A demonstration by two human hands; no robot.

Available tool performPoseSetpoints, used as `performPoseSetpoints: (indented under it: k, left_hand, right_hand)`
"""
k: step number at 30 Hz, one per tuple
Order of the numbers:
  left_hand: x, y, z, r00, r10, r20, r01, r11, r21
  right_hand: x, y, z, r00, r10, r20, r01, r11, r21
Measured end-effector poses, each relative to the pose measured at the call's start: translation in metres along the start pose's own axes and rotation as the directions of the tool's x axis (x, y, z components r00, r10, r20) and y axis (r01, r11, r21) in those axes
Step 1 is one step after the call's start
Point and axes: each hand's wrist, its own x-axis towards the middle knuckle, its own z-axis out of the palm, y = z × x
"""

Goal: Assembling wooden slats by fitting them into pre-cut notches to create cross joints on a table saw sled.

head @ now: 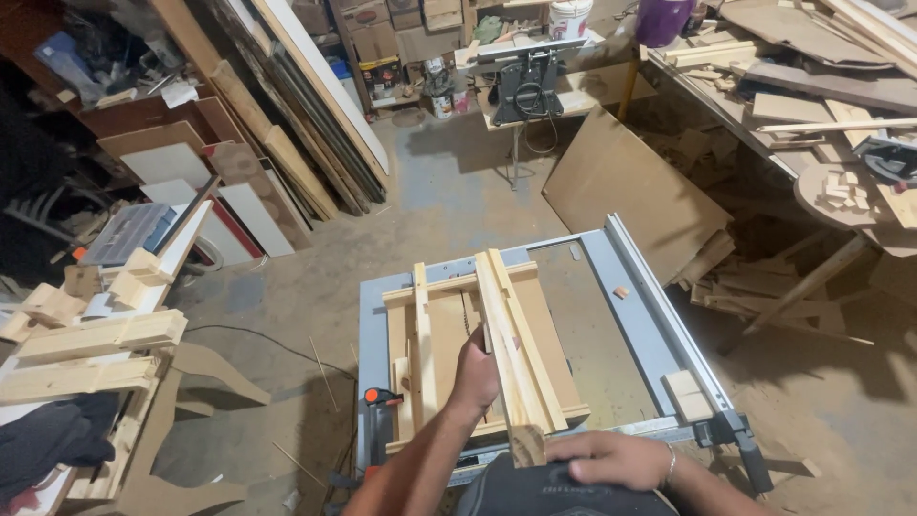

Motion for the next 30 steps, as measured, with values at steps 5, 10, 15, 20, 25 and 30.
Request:
performPoseSetpoints:
  k: [5,10,15,20,25,30]
  left_hand:
    - [-0.004,0.006,0.001,1.000,-0.013,-0.010,0.014,0.999,0.043]
    - [-0.009,0.011,-0.001,0.999,-0.025,-0.030,0.028,0.996,0.085]
    - [-0.013,0.016,0.000,0.998,-0.044,-0.046,0.051,0.988,0.149]
    - [-0.015,0.023,0.002,0.996,-0.070,-0.057,0.081,0.976,0.203]
    - [-0.008,0.027,-0.004,0.994,-0.088,-0.061,0.101,0.962,0.256]
    - [0.004,0.060,-0.041,0.989,0.046,-0.138,0.057,0.750,0.659]
  right_hand:
    - [-0.021,0.123,0.012,0.681,0.709,-0.183,-0.679,0.705,0.204]
    - [-0.044,0.176,0.024,0.485,0.857,-0.176,-0.831,0.514,0.213]
    - [-0.058,0.186,0.029,0.240,0.936,-0.258,-0.957,0.272,0.096]
    - [-0.052,0.133,0.022,0.266,0.887,-0.378,-0.889,0.377,0.261]
    - [-0.048,0.054,-0.009,0.652,0.506,-0.565,-0.365,0.863,0.350]
    - [-0.064,0.097,-0.024,0.715,0.034,-0.698,0.147,0.969,0.197]
